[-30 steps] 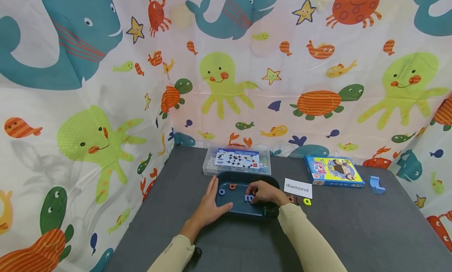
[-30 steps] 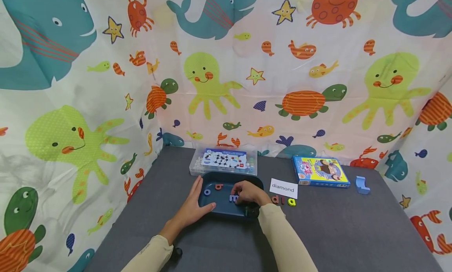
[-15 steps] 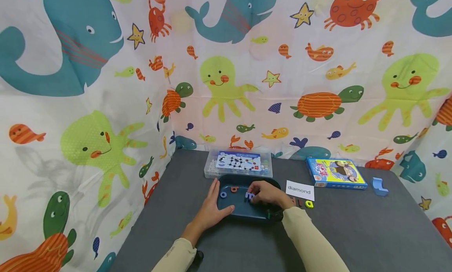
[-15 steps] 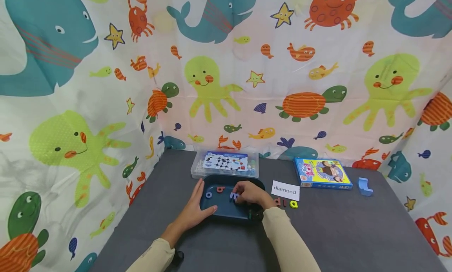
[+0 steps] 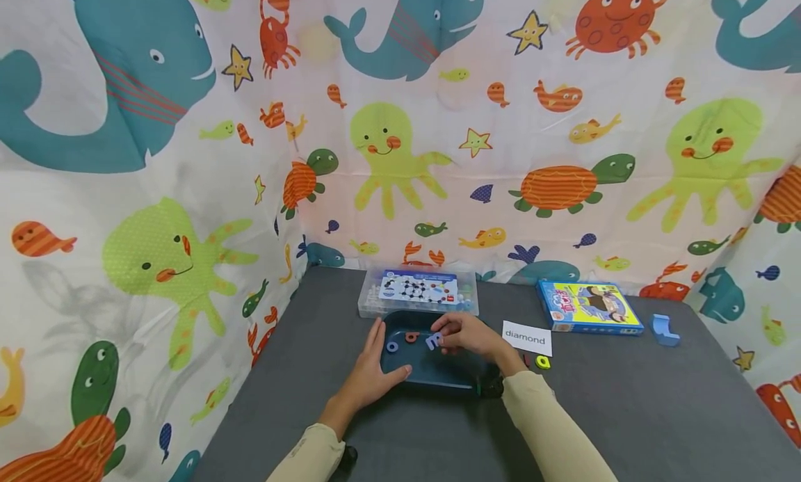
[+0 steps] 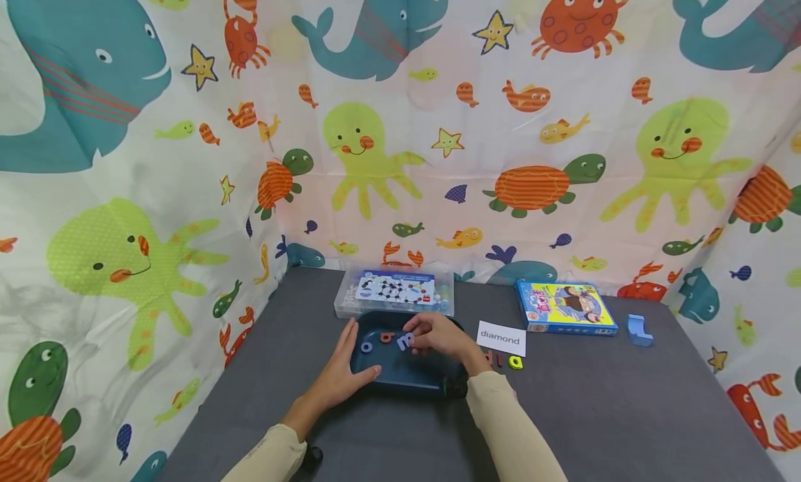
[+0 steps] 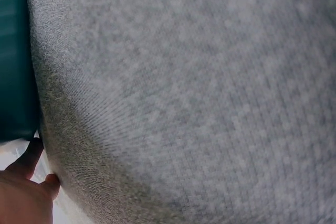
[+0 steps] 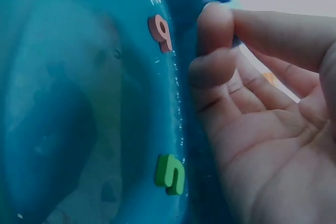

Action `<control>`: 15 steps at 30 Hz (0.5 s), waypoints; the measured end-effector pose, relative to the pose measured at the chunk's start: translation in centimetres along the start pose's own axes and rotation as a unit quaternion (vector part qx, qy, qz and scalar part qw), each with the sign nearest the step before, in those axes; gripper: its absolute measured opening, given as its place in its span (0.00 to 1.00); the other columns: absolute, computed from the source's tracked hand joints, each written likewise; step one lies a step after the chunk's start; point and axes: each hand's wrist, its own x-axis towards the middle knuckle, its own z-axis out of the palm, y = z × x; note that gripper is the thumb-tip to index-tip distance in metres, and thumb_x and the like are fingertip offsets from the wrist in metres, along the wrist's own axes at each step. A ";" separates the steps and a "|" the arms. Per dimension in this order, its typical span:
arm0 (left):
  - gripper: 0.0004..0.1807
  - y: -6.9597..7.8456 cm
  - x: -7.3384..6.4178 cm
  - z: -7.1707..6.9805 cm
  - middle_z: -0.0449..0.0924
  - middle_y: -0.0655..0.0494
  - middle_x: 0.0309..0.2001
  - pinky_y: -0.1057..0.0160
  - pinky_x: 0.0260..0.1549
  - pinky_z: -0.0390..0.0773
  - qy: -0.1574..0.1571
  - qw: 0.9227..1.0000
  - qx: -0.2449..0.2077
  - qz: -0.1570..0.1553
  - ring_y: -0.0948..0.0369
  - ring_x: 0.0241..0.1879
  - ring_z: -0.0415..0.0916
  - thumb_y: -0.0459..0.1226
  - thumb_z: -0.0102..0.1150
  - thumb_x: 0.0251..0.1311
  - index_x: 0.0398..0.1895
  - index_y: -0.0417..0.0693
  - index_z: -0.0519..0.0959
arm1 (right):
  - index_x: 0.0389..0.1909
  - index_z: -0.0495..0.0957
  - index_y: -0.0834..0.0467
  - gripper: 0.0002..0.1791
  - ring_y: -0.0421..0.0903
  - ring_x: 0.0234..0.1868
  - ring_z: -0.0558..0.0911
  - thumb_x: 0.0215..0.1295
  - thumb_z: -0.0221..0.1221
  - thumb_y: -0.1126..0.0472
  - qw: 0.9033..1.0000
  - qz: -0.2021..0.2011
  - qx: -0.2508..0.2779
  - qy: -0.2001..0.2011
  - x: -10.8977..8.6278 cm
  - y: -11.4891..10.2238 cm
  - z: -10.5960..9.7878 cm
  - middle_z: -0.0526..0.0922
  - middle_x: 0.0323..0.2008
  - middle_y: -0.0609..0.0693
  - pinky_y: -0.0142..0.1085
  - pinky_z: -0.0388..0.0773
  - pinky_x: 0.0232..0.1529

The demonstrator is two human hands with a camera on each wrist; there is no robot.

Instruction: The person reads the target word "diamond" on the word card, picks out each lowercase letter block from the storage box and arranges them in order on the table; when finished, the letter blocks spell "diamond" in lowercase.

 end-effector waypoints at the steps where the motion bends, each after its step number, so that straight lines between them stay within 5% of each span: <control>1: 0.61 0.0 0.0 0.0 0.33 0.52 0.88 0.29 0.72 0.58 0.000 1.000 -0.001 0.000 0.41 0.82 0.50 0.57 0.70 0.66 0.89 0.45 0.42 | 0.61 0.78 0.72 0.17 0.55 0.37 0.86 0.77 0.61 0.70 1.000 -0.002 0.007 -0.001 -0.1 0.1 0.0 0.85 0.39 0.58 0.44 0.85 0.40; 10: 0.62 0.1 0.1 0.1 0.32 0.56 0.88 0.30 0.73 0.58 0.001 1.000 -0.006 -0.010 0.43 0.83 0.48 0.57 0.71 0.65 0.90 0.50 0.41 | 0.67 0.76 0.73 0.18 0.54 0.39 0.82 0.82 0.50 0.73 0.994 -0.008 0.110 0.004 -0.9 1.2 -0.2 0.81 0.44 0.73 0.37 0.84 0.42; 15: 0.61 0.1 0.1 0.1 0.33 0.54 0.88 0.28 0.71 0.58 0.003 1.000 -0.004 -0.011 0.41 0.82 0.49 0.57 0.70 0.65 0.89 0.49 0.42 | 0.65 0.78 0.74 0.18 0.50 0.37 0.83 0.82 0.49 0.73 0.989 -0.006 0.143 0.021 -1.4 1.2 -0.2 0.82 0.44 0.68 0.35 0.83 0.41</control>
